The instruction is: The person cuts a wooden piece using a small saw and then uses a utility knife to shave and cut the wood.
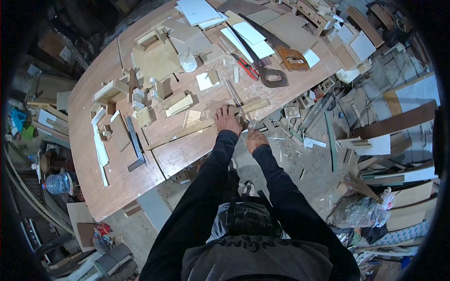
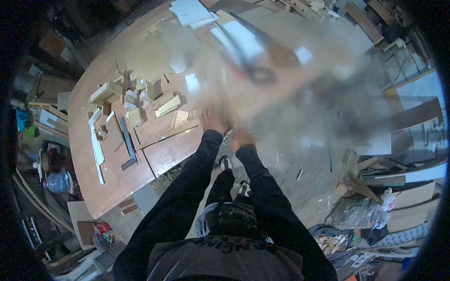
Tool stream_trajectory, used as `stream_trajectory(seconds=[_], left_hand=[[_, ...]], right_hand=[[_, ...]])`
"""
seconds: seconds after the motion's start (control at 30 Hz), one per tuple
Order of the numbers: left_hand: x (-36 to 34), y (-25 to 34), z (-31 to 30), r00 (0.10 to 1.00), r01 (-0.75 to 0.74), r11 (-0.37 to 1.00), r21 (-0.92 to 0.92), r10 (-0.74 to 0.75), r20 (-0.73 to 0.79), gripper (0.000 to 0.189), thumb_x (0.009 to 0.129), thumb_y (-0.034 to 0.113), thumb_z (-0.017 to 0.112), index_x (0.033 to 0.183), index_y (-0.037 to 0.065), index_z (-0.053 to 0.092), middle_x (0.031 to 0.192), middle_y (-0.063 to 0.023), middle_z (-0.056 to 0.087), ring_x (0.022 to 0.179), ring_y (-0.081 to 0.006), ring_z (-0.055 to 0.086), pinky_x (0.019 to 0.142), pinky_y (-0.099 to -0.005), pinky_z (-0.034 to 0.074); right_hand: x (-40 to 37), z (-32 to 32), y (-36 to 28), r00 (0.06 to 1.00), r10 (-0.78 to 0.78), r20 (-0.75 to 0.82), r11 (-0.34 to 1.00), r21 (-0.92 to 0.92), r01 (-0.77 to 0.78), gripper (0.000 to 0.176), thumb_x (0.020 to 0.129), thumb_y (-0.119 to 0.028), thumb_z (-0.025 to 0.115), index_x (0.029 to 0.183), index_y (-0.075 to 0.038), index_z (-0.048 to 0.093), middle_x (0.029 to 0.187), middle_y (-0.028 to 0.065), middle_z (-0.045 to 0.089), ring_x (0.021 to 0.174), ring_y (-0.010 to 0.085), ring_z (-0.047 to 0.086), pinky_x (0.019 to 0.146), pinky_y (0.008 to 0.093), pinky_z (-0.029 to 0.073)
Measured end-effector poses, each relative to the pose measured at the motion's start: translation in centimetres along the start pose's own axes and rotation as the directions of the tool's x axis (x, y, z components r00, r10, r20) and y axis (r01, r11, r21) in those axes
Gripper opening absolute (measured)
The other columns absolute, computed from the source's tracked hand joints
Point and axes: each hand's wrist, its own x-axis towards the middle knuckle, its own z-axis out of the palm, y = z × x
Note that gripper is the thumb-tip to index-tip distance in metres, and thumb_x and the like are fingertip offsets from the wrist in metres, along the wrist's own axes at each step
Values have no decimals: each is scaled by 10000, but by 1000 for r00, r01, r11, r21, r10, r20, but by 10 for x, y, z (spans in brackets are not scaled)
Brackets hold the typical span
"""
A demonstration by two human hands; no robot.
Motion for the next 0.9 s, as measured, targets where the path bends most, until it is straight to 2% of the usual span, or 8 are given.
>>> stream_trajectory(seconds=[0.2, 0.3, 0.33, 0.37, 0.47, 0.57, 0.7, 0.9], left_hand=[[-6, 8, -11, 1000, 9, 1000, -16, -8, 6, 491, 562, 130, 667, 1028, 69, 524, 1118, -94, 428, 1054, -311, 379, 897, -425, 300], [-2, 5, -17, 999, -6, 1000, 3, 6, 35, 493, 566, 131, 668, 1033, 69, 525, 1122, -96, 428, 1053, -310, 378, 900, -425, 302], [-4, 8, -17, 998, -11, 1000, 12, 10, 64, 498, 566, 133, 671, 1037, 70, 524, 1124, -97, 427, 1053, -310, 378, 903, -425, 302], [-6, 6, -14, 998, -13, 1000, 18, 11, 70, 498, 566, 133, 671, 1037, 70, 524, 1124, -97, 427, 1053, -310, 378, 903, -425, 302], [-6, 2, -3, 1000, -21, 999, 28, 21, -2, 470, 593, 135, 656, 1040, 70, 525, 1130, -100, 426, 1051, -310, 376, 899, -425, 307], [-5, 1, -7, 998, -16, 999, 28, 14, 59, 424, 634, 146, 634, 1038, 69, 529, 1137, -102, 427, 1055, -309, 374, 898, -426, 310], [-3, 2, -11, 996, -16, 1000, 15, 15, 93, 397, 662, 157, 618, 1039, 68, 528, 1138, -103, 429, 1056, -307, 374, 894, -422, 313], [-3, 4, -7, 999, 3, 999, 44, -5, 50, 431, 639, 165, 637, 1042, 61, 524, 1133, -104, 432, 1058, -310, 373, 899, -425, 305]], right_hand=[[-80, -30, -1, 902, 311, 300, 936, 68, -346, 439, 827, -135, 424, 1248, -19, 379, 942, 263, 573, 821, 410, 575, 734, 497, 455], [-65, -35, -11, 883, 399, 249, 883, 154, -443, 522, 942, -339, 211, 1035, 45, 552, 1006, 289, 569, 915, 460, 544, 829, 498, 420], [-17, -32, -15, 912, 333, 240, 884, 257, -390, 552, 941, -377, 201, 971, 34, 569, 945, 289, 581, 898, 470, 533, 813, 499, 413], [-3, 30, 20, 998, -34, 53, 999, 3, 34, 591, 937, -426, 189, 907, 27, 567, 867, 302, 576, 878, 487, 507, 783, 513, 400], [-24, -11, 0, 993, 117, 12, 950, 290, -115, 534, 938, -397, 218, 884, 8, 561, 847, 287, 585, 841, 471, 526, 760, 525, 401], [-79, -32, -9, 908, 343, 240, 929, 59, -366, 457, 938, -315, 228, 1001, -4, 558, 945, 262, 593, 867, 437, 561, 808, 503, 418], [-60, -29, -8, 911, 335, 242, 927, 87, -364, 353, 860, -177, 386, 1153, -2, 475, 909, 258, 578, 837, 411, 577, 724, 482, 464], [-36, -8, -2, 972, 207, 108, 968, 119, -219, 431, 927, -309, 298, 890, 33, 557, 850, 281, 592, 831, 438, 571, 721, 496, 457]])
